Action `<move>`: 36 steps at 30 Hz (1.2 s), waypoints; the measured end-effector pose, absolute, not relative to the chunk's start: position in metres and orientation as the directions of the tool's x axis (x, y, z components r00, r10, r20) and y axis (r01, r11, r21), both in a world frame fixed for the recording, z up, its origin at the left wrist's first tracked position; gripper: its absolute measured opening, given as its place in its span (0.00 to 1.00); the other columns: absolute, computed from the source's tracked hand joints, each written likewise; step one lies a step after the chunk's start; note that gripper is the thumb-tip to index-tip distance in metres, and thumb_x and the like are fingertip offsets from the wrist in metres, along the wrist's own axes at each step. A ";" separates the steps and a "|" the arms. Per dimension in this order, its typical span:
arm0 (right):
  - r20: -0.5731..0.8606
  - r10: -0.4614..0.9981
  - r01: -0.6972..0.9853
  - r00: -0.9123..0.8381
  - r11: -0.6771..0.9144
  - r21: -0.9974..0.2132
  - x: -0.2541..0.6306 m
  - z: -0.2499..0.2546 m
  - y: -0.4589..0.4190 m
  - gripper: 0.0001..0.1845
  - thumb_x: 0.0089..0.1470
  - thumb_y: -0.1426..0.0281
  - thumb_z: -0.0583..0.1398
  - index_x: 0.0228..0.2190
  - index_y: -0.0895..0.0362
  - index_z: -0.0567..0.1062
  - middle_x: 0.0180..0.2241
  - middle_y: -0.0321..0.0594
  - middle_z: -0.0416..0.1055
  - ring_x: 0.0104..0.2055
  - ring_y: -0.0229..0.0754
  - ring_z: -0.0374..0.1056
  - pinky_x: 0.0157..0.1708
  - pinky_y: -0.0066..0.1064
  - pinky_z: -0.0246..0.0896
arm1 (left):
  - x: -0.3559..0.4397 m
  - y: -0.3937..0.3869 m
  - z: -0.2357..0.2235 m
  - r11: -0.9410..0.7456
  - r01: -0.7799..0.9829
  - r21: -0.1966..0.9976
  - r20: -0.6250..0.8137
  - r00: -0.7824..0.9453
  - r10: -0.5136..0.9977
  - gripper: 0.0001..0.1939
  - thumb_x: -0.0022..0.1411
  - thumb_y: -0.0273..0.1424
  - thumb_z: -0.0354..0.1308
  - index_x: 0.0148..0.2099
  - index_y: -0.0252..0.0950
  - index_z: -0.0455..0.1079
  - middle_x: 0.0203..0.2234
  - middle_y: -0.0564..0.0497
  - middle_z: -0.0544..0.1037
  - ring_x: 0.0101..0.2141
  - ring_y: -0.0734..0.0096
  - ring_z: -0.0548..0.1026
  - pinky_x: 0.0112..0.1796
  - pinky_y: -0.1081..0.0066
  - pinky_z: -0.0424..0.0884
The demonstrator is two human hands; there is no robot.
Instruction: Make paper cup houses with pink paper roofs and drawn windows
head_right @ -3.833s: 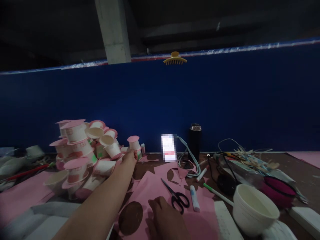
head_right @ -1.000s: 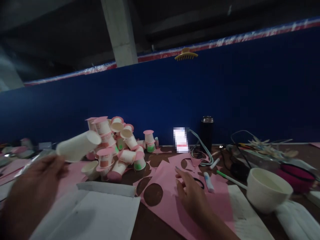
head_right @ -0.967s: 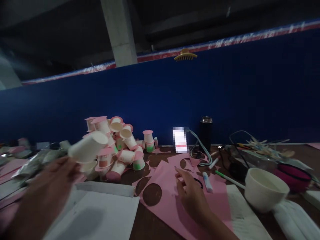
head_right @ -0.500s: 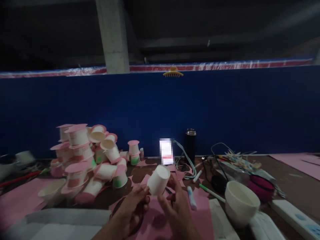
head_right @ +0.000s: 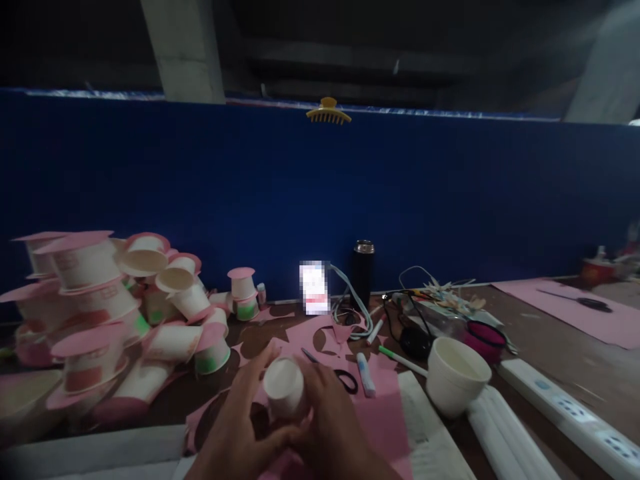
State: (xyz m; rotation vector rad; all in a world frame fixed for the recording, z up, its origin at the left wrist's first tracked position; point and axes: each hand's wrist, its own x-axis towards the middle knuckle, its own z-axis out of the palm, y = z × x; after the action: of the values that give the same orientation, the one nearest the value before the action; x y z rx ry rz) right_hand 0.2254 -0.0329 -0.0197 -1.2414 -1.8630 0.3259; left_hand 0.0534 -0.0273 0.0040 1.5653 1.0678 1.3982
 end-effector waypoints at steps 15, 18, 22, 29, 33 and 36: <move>0.521 0.704 0.670 0.483 0.086 -0.737 0.321 0.015 0.005 0.22 0.55 0.59 0.53 0.42 0.59 0.76 0.39 0.48 0.77 0.40 0.49 0.73 0.41 0.40 0.67 | 0.029 -0.007 -0.002 -0.376 0.701 0.606 0.663 -0.185 0.725 0.28 0.61 0.46 0.54 0.59 0.41 0.56 0.53 0.41 0.67 0.54 0.53 0.65 0.54 0.58 0.64; 0.478 0.733 0.708 0.484 -0.006 -0.707 0.336 0.035 -0.001 0.21 0.57 0.60 0.51 0.41 0.58 0.77 0.33 0.44 0.79 0.33 0.46 0.74 0.36 0.36 0.67 | 0.033 -0.006 -0.008 -0.414 0.734 0.538 0.705 -0.123 0.699 0.28 0.61 0.44 0.55 0.59 0.38 0.56 0.52 0.40 0.67 0.54 0.54 0.66 0.55 0.57 0.63; 0.407 0.798 0.790 0.444 -0.134 -0.599 0.340 0.064 -0.004 0.19 0.61 0.63 0.49 0.47 0.53 0.74 0.38 0.41 0.79 0.30 0.41 0.74 0.32 0.32 0.65 | 0.034 -0.002 -0.013 -0.463 0.743 0.483 0.773 -0.114 0.624 0.28 0.59 0.43 0.58 0.58 0.37 0.59 0.50 0.41 0.70 0.52 0.54 0.68 0.53 0.55 0.65; 0.071 0.959 0.915 0.276 -0.239 -0.323 0.331 0.068 0.031 0.11 0.59 0.65 0.60 0.39 0.59 0.75 0.39 0.41 0.75 0.39 0.43 0.72 0.41 0.40 0.68 | 0.033 0.000 -0.014 -0.456 0.771 0.445 0.788 -0.095 0.608 0.28 0.59 0.43 0.59 0.57 0.35 0.61 0.49 0.40 0.72 0.50 0.53 0.70 0.52 0.54 0.65; 0.042 0.964 0.910 0.263 -0.234 -0.343 0.337 0.065 0.048 0.16 0.60 0.65 0.59 0.47 0.58 0.71 0.48 0.44 0.70 0.46 0.44 0.70 0.44 0.42 0.68 | 0.032 0.002 -0.014 -0.455 0.787 0.417 0.789 -0.064 0.612 0.28 0.59 0.42 0.59 0.57 0.34 0.61 0.48 0.39 0.72 0.50 0.52 0.69 0.51 0.54 0.65; 0.074 0.956 0.870 0.285 -0.226 -0.438 0.340 0.065 0.057 0.16 0.61 0.64 0.58 0.49 0.57 0.70 0.48 0.43 0.70 0.44 0.44 0.70 0.43 0.41 0.69 | 0.032 0.003 -0.016 -0.450 0.792 0.413 0.776 -0.047 0.629 0.29 0.58 0.42 0.59 0.57 0.33 0.61 0.49 0.38 0.72 0.50 0.52 0.69 0.51 0.55 0.66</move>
State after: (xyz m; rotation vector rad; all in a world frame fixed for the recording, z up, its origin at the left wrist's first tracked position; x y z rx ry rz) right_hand 0.3402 0.0568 0.0648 -2.1658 -1.6426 0.2946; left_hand 0.0321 0.0033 -0.0164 2.2711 1.7171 1.6735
